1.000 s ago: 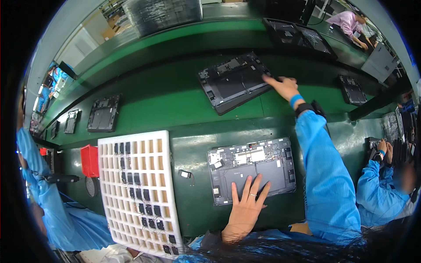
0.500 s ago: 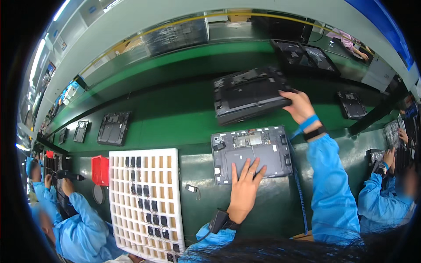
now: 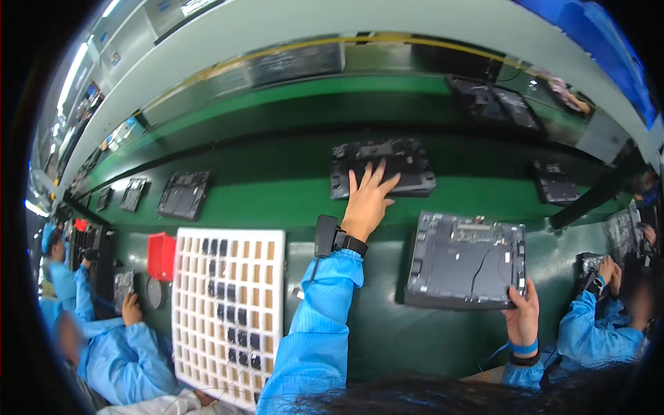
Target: Installing internal components, batteries, and ribbon cables into tablet computer chassis on an assembly line.
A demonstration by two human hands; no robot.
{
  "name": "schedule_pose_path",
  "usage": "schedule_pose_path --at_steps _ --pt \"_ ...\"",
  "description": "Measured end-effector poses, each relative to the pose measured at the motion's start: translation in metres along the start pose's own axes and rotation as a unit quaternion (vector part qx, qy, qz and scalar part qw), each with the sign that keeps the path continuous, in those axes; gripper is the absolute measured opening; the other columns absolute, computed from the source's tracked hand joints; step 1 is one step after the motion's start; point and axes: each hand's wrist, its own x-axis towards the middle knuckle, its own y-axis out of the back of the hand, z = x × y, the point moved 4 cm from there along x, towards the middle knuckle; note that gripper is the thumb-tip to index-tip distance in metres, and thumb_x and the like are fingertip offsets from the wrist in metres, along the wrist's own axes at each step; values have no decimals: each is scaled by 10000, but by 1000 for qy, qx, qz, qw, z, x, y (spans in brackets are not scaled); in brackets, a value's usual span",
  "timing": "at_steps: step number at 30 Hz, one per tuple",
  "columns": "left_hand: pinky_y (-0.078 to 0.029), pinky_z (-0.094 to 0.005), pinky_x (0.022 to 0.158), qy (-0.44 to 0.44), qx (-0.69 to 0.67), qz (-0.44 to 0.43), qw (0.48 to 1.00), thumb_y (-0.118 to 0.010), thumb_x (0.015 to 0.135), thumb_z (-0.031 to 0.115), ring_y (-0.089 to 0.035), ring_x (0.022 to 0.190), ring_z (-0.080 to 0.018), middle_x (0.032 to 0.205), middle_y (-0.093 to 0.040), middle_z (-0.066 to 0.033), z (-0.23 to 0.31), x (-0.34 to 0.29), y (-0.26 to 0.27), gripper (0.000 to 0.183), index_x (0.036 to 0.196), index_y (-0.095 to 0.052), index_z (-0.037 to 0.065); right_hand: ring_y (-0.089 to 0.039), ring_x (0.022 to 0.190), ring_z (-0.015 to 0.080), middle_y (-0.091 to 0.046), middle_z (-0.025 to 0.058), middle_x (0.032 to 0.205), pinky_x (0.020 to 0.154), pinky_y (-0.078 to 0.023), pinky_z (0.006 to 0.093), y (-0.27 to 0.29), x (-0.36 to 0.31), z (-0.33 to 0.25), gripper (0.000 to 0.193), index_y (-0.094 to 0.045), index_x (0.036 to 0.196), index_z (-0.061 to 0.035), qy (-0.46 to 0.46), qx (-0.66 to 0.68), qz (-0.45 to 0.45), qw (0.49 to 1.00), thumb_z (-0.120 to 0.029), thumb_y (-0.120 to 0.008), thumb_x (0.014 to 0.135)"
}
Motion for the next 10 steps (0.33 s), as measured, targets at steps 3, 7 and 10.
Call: schedule_pose_path --at_steps 3,7,10 --pt "-475 -474 1134 60 -135 180 973 -749 921 -27 -594 1346 -405 1452 -626 -213 28 -45 84 493 1402 -677 55 -723 1085 158 -669 68 1300 871 -655 358 -14 -24 28 492 -482 1532 -46 -19 -14 19 1000 -47 -640 1067" --pt "-564 -438 966 260 -87 101 956 -763 915 -38 -685 1118 -395 1241 -686 -209 8 -197 128 431 1336 -681 4 -678 1155 157 -645 87 1343 963 -599 346 -37 -24 92 552 -427 1574 -31 -52 -39 -72 995 -54 -652 1070" --pt "-583 -438 908 317 -27 46 947 -780 929 -2 -712 1028 -378 1204 -708 -192 -11 -257 111 400 1318 -690 13 -602 1255 158 -626 82 1385 1138 -469 343 -47 -20 115 613 -395 1600 -31 13 -227 -134 965 -90 -691 1067"
